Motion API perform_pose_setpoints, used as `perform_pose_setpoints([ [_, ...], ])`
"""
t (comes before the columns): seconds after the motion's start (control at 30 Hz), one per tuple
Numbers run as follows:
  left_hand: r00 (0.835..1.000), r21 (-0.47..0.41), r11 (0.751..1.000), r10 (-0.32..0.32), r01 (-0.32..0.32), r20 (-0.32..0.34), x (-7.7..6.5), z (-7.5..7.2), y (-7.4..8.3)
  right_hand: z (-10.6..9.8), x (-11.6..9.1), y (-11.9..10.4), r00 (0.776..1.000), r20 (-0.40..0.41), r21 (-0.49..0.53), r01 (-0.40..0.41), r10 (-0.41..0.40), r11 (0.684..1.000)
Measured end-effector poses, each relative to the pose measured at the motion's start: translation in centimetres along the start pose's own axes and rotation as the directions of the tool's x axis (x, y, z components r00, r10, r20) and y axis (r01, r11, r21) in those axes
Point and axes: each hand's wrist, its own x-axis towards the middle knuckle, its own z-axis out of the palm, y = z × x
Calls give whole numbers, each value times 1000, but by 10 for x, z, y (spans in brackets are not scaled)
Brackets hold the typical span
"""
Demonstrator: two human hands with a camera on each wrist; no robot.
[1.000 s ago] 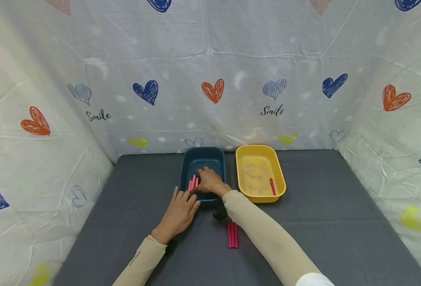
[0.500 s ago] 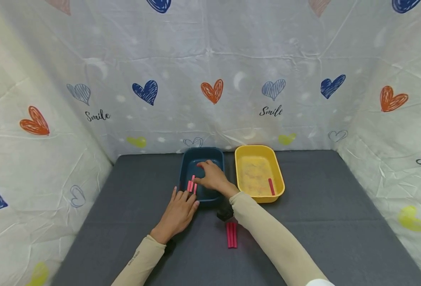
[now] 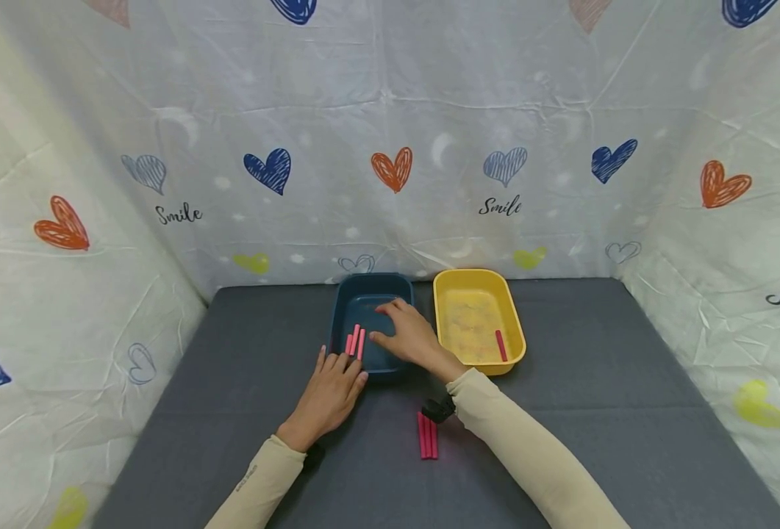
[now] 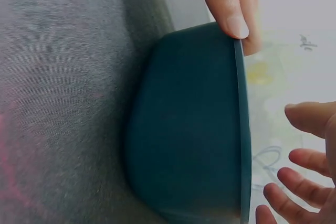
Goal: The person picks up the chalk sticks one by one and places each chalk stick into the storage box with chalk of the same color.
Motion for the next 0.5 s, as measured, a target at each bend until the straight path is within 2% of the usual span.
perform_pose_setpoints([
  [0.5, 999, 10, 1000, 17, -17, -31, 0, 0, 0, -13, -36, 6, 995, -92, 16, 52, -50, 999],
])
